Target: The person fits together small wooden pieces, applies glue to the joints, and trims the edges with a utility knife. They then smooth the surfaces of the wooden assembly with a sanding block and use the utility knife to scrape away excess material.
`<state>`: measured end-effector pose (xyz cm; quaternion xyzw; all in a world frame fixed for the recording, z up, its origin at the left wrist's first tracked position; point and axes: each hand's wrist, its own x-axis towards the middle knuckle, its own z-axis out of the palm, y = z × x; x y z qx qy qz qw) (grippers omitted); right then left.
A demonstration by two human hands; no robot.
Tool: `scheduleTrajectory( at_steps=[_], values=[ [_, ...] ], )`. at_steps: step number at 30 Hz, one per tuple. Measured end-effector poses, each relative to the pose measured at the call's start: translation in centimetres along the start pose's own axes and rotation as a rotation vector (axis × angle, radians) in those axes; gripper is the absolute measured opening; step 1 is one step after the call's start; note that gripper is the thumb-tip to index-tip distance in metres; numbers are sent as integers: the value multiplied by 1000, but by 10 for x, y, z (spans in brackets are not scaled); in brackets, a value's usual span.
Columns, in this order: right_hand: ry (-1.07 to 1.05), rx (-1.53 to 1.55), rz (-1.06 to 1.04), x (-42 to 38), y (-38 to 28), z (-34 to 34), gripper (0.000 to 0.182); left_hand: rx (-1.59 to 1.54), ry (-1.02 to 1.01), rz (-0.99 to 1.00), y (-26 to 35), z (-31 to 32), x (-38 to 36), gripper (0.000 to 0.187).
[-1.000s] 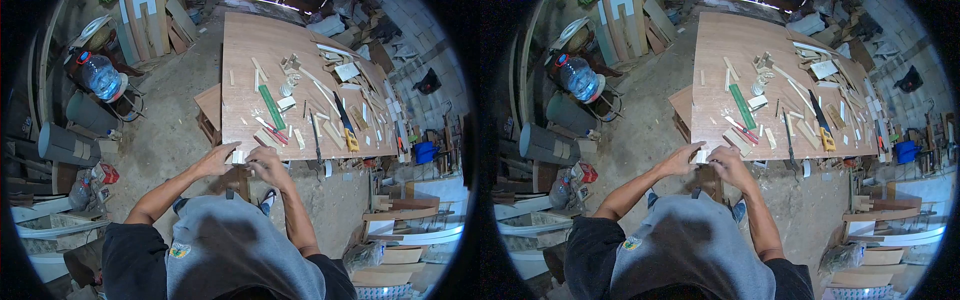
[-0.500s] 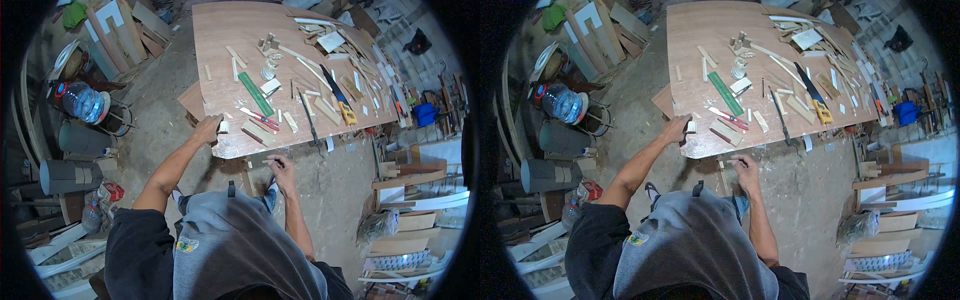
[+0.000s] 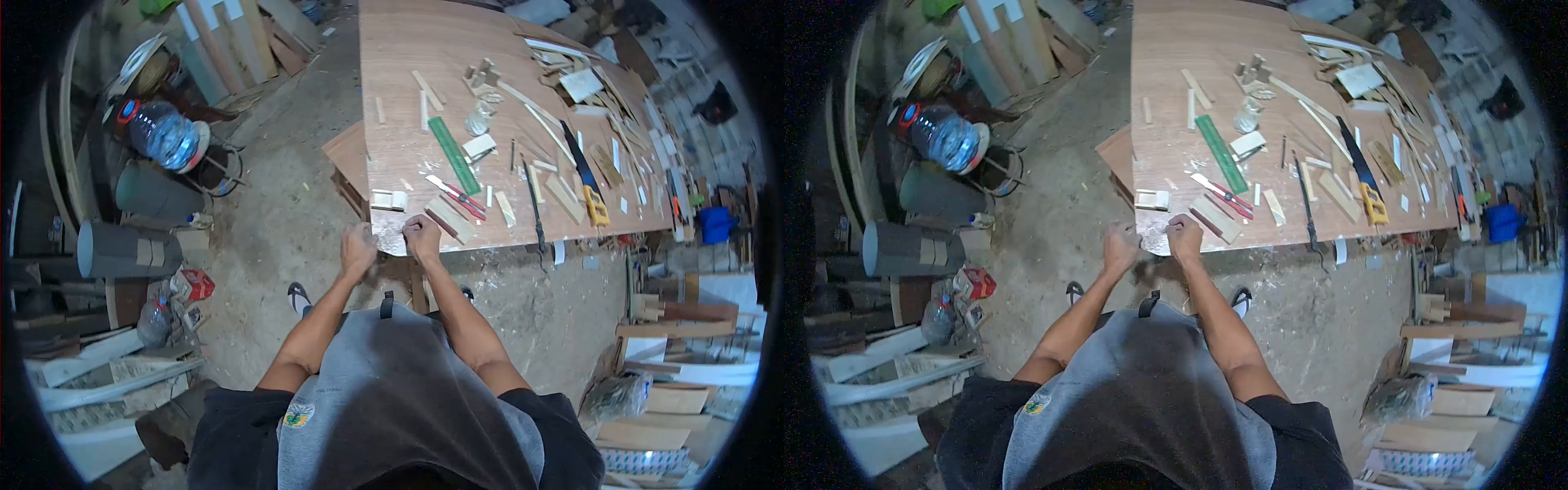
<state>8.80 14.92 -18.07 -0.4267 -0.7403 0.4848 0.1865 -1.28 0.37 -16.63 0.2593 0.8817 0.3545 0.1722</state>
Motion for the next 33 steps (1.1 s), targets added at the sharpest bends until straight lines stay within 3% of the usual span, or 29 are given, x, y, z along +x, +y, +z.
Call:
scheduleTrajectory(
  at_steps=[1, 6, 8, 11, 13, 14, 16, 24, 27, 29, 31, 32, 33],
  values=[
    [85, -87, -69, 1, 0, 5, 9, -3, 15, -17, -3, 4, -4, 42],
    [-9, -188, -205, 9, 8, -10, 15, -190, 115, -89, -23, 35, -4, 53],
    [169, -160, -347, 19, 0, -39, 16, -300, 98, -186, -18, 38, -1, 53],
    [262, -436, -472, 48, 1, -94, 23, -568, 22, -299, -32, 59, 6, 57],
    [41, -759, -400, 61, -3, -119, 33, -733, -32, -305, -27, 64, 9, 60],
    [43, -760, -406, 68, 1, -128, 33, -655, 0, -309, -16, 62, 8, 62],
    [-167, -820, -368, 79, 6, -134, 38, -573, 40, -311, -5, 59, 8, 64],
    [-95, -683, -511, 99, 50, -131, 34, -519, -84, -392, -11, 64, 19, 60],
    [-16, -537, -423, 71, 29, -141, 27, -467, -146, -440, 8, 43, 15, 55],
    [-50, -286, -233, 33, 2, -148, 29, -431, -139, -387, -9, 55, 18, 51],
    [-133, -137, -187, -15, -3, -141, 32, -396, -135, -324, -11, 58, 18, 47],
    [-74, -92, -306, -37, 10, -123, 40, -407, -131, -336, -8, 55, 15, 49],
    [-140, -39, -107, -66, 0, -112, 36, -419, -127, -346, -5, 53, 15, 51]
  ],
)
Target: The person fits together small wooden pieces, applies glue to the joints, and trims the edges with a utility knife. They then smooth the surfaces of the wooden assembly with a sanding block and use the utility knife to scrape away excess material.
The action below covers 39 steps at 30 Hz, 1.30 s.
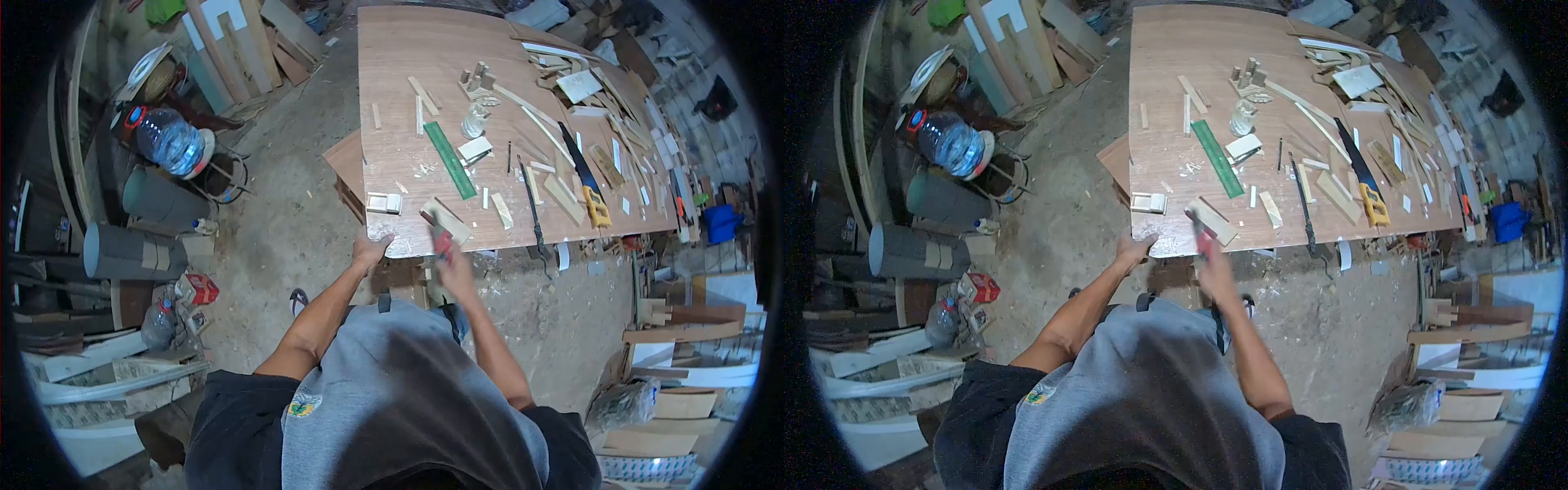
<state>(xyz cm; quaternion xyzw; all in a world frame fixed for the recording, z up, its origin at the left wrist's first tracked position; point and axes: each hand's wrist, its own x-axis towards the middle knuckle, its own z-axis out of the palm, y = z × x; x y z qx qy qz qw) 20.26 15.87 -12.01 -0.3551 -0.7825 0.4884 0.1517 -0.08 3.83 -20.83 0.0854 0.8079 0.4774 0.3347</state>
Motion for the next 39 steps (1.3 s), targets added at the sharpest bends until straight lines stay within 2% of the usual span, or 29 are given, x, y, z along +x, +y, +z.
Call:
scheduleTrajectory(
  at_steps=[2, 3, 5, 6, 10, 15, 18, 20, 26, 29, 31, 33, 37, 39],
  values=[
    [-25, 21, -114, -33, 17, 38, 42, 41, -5, 25, -6, 2, 8, 51],
    [-106, -11, 80, -44, 5, 47, 42, 75, 6, 39, -10, 3, 11, 51],
    [-98, -124, 141, -49, -5, 67, 38, 67, 17, 90, -13, 4, 11, 51],
    [-91, -123, 146, -48, -4, 76, 38, 55, 38, 137, -10, 3, 8, 51],
    [-20, -208, 125, -41, 2, 102, 31, 28, -8, 118, -4, -1, 3, 54],
    [-9, -267, 93, -39, 9, 107, 28, 42, 38, 53, 6, 0, -5, 59],
    [-20, -287, 62, -39, 7, 105, 28, 5, 16, 92, 12, -4, -10, 59],
    [-61, -305, 130, -40, 0, 102, 29, 18, 21, 78, 17, -6, -13, 59],
    [-57, -340, 118, -40, -4, 98, 31, 34, 46, 73, 17, -4, -12, 57],
    [-44, -359, 65, -37, 2, 102, 27, -22, 16, 87, -12, 2, 7, 54],
    [-48, -361, 73, -37, 6, 104, 27, -81, -22, 95, -8, -1, 3, 53],
    [-53, -360, 78, -36, 8, 106, 27, -490, -191, -314, -5, -7, -4, 49],
    [-59, -353, 102, -37, 3, 105, 27, -544, -222, -305, -2, -2, -14, 48],
    [-83, -344, 139, -37, 1, 104, 28, -432, -200, -305, 4, 2, -14, 46]
  ],
)
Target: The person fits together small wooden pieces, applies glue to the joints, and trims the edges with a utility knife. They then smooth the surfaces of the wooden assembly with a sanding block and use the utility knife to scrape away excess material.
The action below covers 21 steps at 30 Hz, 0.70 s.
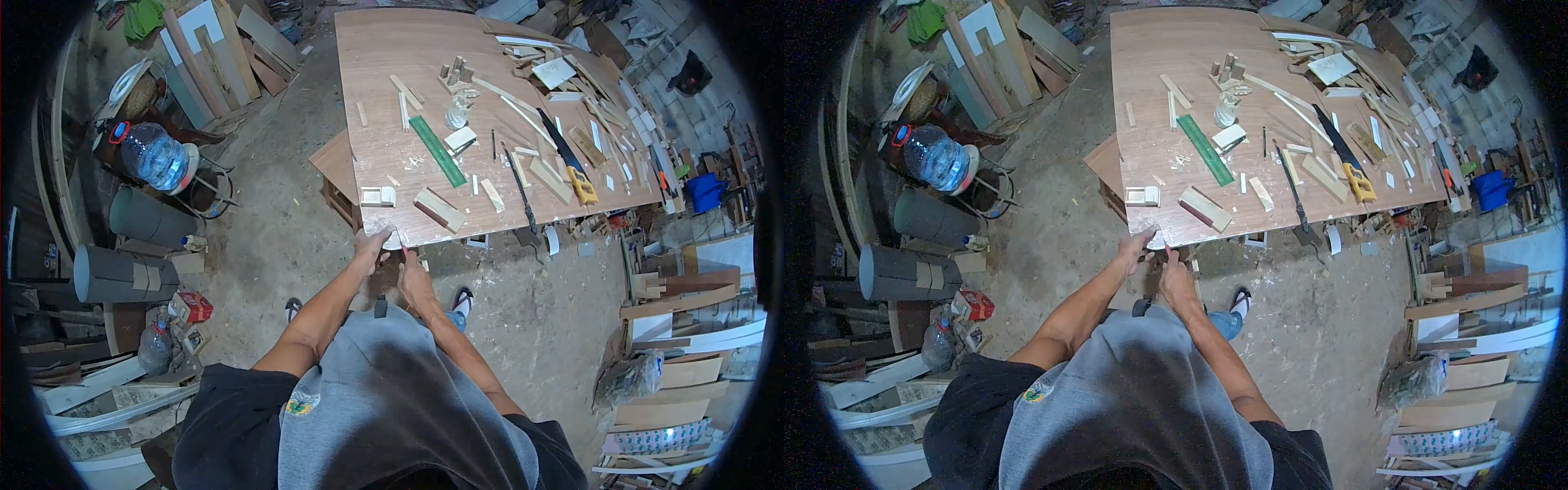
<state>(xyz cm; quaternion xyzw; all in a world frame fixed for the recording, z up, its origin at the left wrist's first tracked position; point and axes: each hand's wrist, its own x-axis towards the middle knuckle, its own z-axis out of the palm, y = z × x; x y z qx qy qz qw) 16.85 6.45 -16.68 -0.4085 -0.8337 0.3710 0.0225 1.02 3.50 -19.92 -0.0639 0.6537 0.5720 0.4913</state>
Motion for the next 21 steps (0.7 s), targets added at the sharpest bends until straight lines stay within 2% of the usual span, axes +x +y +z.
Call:
scheduleTrajectory(
  at_steps=[13, 21],
  values=[
    [40, 64, -41, -1, 2, 1, 29, 196, 215, 47, 7, 15, -6, 51],
    [42, 58, -66, 1, -1, 1, 30, 267, 275, 54, 25, 20, -27, 44]
  ],
)
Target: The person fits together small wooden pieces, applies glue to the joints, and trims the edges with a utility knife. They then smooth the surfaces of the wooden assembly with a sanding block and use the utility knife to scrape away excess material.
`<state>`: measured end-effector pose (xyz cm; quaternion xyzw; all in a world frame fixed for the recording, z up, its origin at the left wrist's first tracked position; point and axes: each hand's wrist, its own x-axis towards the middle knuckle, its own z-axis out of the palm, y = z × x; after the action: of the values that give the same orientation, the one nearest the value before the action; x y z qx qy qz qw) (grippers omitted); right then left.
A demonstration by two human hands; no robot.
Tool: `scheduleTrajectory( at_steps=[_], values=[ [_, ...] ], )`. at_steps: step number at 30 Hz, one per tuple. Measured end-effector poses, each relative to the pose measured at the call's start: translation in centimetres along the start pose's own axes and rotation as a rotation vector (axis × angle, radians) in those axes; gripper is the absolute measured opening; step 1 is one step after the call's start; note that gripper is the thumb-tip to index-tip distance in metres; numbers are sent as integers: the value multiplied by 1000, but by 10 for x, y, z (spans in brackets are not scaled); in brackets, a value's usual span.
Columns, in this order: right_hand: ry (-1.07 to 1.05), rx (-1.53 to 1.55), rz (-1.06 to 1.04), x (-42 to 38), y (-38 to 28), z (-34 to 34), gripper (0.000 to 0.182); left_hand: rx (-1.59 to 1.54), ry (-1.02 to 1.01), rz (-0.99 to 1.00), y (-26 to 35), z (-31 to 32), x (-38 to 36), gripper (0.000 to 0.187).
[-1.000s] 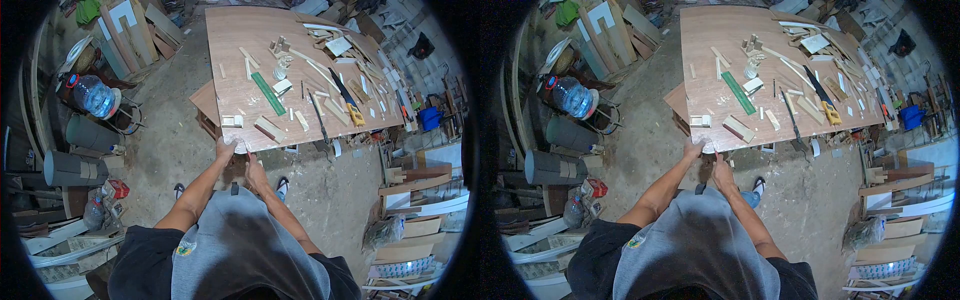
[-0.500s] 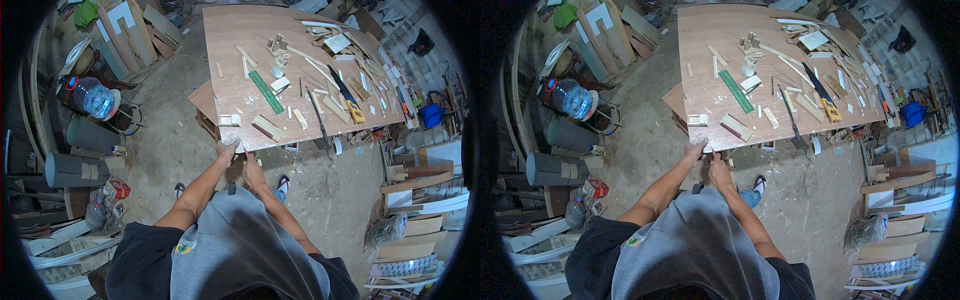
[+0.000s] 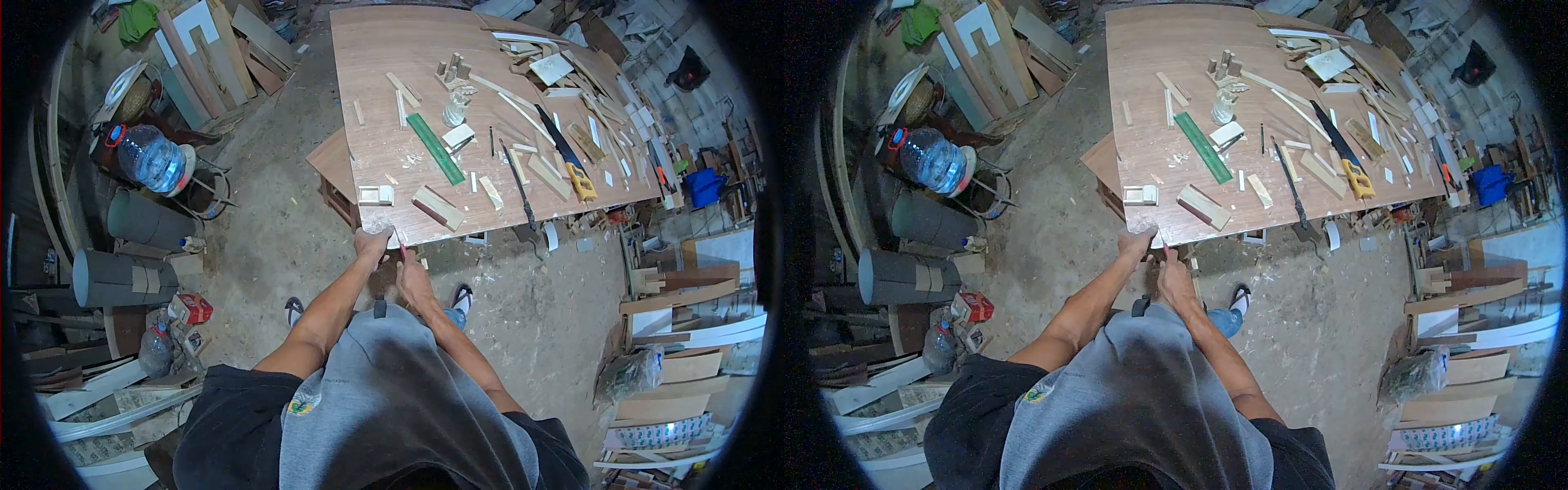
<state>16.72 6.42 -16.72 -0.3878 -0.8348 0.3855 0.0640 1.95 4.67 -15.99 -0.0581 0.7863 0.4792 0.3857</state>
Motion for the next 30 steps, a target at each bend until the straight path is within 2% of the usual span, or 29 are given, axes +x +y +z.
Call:
scheduleTrajectory(
  at_steps=[10, 13, 16, 22, 30],
  values=[
    [-63, -56, 67, 6, -7, -5, 30, 53, -14, -12, 3, -2, 5, 36],
    [-57, -64, 41, 11, -3, -4, 31, 116, 20, 69, 2, 0, 7, 37],
    [-68, -75, 31, 19, 0, 0, 32, 55, -7, 114, -8, 3, 15, 42],
    [-67, -51, 58, 15, -9, -2, 31, 168, 32, 74, -18, 8, 28, 57],
    [-74, -74, 150, 2, -18, -3, 28, 242, 13, 20, -14, 8, 25, 62]
  ],
)
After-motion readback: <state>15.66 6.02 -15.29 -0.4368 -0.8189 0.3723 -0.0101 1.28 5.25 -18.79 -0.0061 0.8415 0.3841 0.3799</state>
